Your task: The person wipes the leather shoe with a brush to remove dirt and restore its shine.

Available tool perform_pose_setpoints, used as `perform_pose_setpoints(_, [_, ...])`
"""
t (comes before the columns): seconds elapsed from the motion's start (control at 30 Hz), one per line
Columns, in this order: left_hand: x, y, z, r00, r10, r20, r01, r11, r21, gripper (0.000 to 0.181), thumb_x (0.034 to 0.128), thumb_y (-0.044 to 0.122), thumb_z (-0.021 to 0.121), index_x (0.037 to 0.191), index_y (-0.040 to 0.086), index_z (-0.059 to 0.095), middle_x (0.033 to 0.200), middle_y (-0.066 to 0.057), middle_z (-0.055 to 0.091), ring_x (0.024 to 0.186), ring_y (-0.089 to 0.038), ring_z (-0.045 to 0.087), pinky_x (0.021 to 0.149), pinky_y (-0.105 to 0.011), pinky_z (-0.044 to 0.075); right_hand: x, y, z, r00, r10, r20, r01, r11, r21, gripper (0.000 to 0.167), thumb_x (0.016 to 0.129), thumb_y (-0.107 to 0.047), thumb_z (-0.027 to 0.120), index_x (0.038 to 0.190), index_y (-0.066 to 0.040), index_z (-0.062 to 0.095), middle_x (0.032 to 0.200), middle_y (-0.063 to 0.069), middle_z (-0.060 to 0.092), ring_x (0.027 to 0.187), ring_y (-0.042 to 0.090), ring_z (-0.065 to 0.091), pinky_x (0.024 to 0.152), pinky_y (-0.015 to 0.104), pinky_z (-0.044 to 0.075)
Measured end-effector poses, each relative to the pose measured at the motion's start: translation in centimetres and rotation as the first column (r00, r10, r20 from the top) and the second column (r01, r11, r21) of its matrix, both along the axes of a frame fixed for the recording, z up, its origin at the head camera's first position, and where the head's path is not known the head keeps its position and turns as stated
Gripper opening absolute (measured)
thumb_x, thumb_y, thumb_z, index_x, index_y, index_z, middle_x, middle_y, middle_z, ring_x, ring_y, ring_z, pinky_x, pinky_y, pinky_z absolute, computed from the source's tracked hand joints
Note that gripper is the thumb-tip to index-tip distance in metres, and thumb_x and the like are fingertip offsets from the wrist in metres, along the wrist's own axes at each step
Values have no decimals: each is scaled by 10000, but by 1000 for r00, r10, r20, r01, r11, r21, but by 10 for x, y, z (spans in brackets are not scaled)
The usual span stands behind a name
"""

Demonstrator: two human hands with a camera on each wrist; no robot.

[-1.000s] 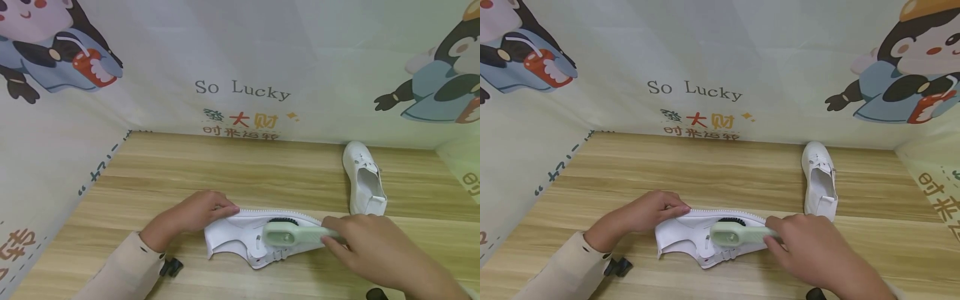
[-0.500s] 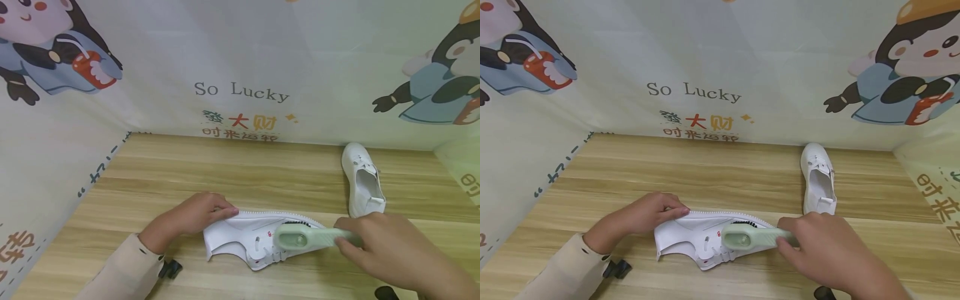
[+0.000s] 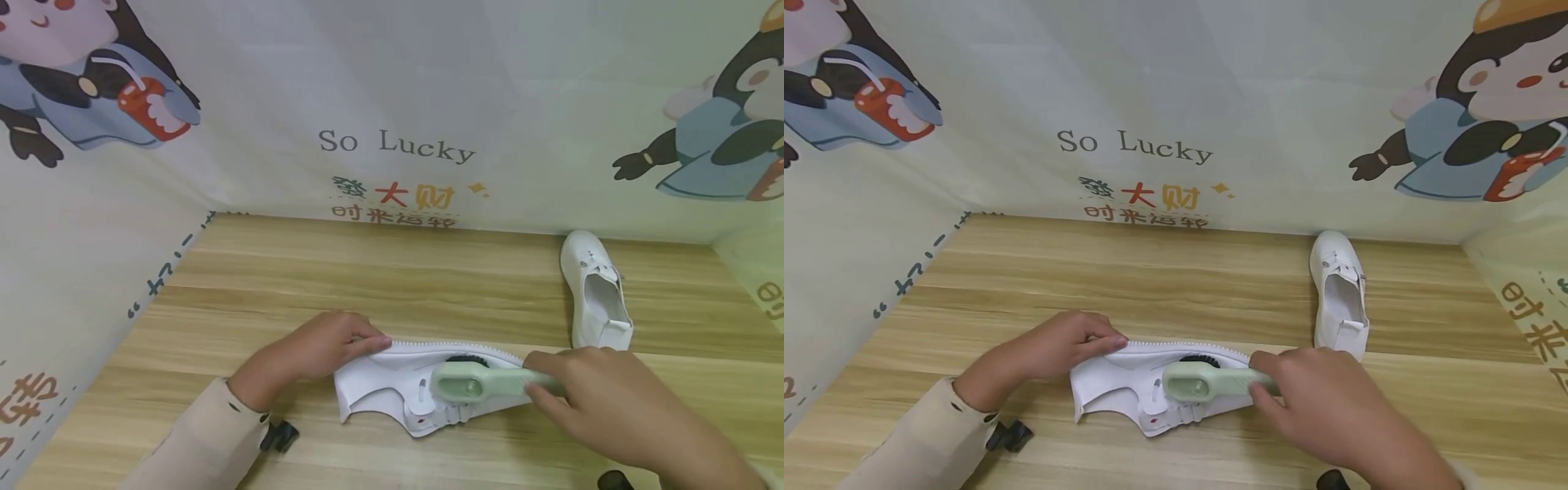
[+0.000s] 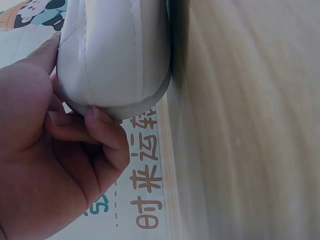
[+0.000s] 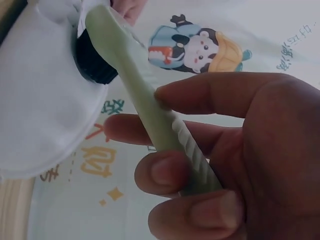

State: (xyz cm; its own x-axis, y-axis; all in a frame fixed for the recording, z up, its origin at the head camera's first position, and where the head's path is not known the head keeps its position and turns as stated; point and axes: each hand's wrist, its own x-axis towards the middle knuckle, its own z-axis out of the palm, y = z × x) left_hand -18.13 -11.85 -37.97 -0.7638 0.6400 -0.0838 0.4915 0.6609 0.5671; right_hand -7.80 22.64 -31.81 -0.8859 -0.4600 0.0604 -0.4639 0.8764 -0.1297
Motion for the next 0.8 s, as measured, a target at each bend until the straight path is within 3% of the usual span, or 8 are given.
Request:
perform_pose_setpoints(0.5, [0,-1,2,1000,11,-5,-11,1000,2,319,1012,466,524,1011,279,783,992,89,726,923,-61,645,885,-373,523,-2,-21,-13,996,68,-63,-69,998,-5,115,946,-349,668,1040,-282,676,817,-225,630,651,-46,486,548,242,399])
perform_pose_setpoints(0.8, [0,0,0,1000,12,11,-12,1000,6,309,1013,450,533,1004,270,784,1030,69,735,929,-66,652,884,-369,528,-2,-18,-11,998,26,-49,-24,999,22,81,940,-356,672,979,-293,640,716,-241,503,611,-31,411,535,237,342])
